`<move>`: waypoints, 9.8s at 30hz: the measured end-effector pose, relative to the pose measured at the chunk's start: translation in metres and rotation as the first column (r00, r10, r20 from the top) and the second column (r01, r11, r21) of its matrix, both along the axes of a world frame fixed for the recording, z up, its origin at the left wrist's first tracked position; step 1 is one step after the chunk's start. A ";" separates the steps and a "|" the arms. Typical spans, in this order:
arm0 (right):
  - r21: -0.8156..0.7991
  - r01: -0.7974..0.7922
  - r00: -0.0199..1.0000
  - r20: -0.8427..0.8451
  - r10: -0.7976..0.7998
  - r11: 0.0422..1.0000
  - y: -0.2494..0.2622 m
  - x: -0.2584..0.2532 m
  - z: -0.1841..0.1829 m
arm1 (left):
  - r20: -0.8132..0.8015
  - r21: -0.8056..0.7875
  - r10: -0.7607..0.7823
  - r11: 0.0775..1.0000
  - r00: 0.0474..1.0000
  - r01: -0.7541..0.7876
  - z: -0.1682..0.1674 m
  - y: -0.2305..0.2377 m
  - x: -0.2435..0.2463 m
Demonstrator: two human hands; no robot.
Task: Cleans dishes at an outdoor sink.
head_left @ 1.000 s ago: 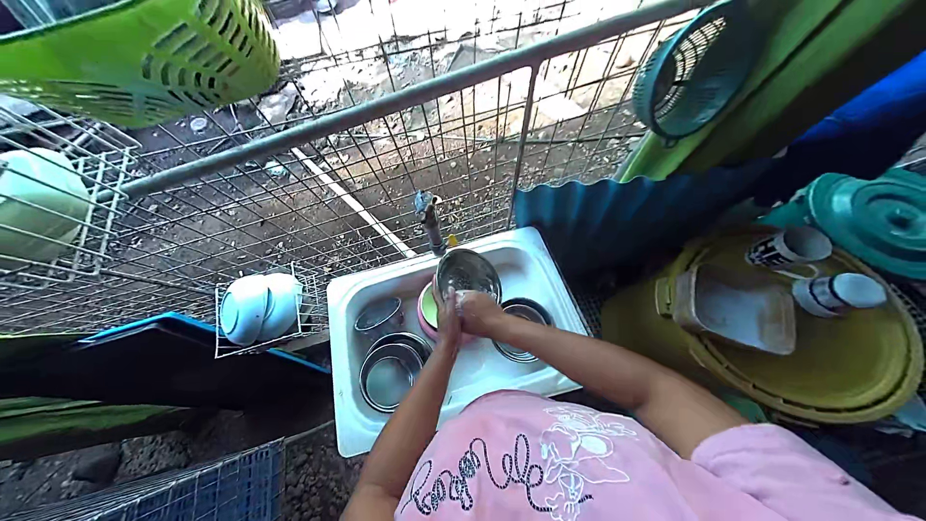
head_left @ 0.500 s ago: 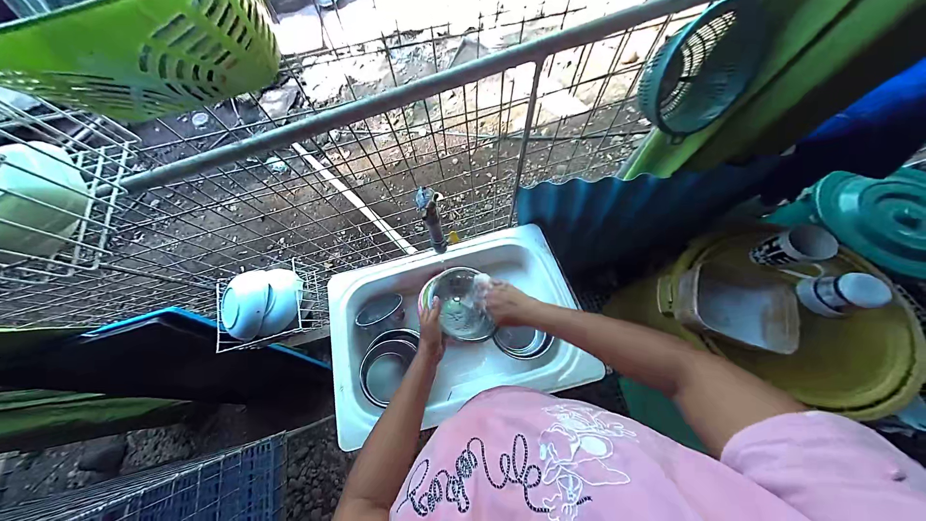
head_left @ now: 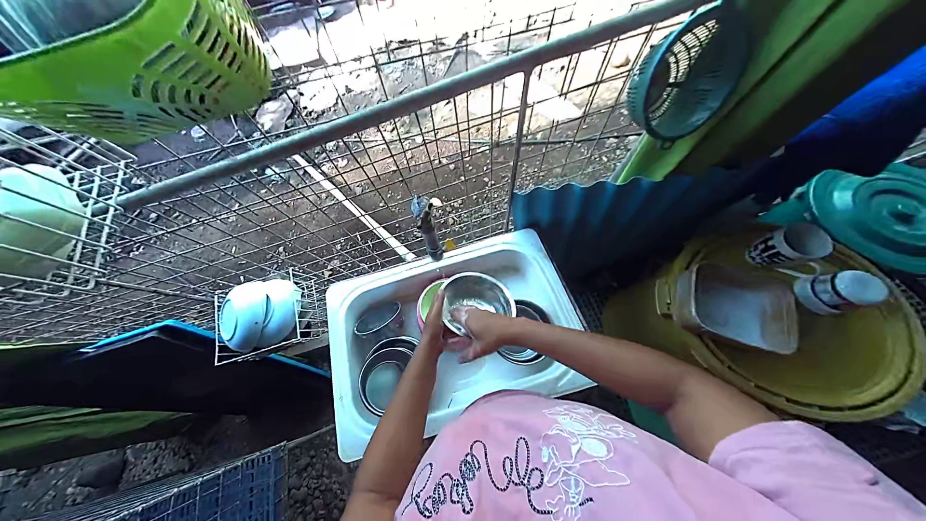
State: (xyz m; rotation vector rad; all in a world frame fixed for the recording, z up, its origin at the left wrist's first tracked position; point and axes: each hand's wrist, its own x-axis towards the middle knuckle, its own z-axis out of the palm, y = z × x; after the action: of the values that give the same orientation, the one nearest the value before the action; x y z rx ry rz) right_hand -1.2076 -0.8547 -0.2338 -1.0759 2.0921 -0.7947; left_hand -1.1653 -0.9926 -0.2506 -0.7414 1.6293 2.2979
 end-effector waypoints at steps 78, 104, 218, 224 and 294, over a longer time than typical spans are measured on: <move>-0.250 0.737 0.652 0.508 -0.562 0.628 0.014 -0.041 -0.003 | -0.206 -0.352 -0.118 0.935 0.971 0.039 0.051 0.004 0.053; -0.341 0.417 0.864 -0.140 -0.485 0.842 -0.042 0.057 -0.021 | 0.104 0.044 0.464 0.882 0.880 -0.470 0.021 -0.024 0.043; -0.472 0.343 0.811 -0.287 -0.509 0.812 -0.019 0.031 -0.004 | -0.155 -0.182 0.245 0.945 0.957 -0.271 0.009 0.023 0.015; -0.202 0.785 0.616 0.356 -0.703 0.586 0.007 -0.031 -0.002 | -0.282 -0.476 0.114 0.845 0.953 -0.242 0.033 0.033 0.019; 0.171 0.976 -0.001 0.625 -0.781 0.135 0.184 0.020 0.035 | 0.440 -0.892 -0.402 -0.090 0.803 0.443 0.002 -0.150 -0.038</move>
State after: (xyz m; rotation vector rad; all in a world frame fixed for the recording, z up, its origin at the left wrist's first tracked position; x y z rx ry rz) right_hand -1.1874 -0.6711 -0.1991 0.7443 1.8457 -1.8575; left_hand -1.2033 -1.1422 -0.2488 -0.2426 2.7854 0.3352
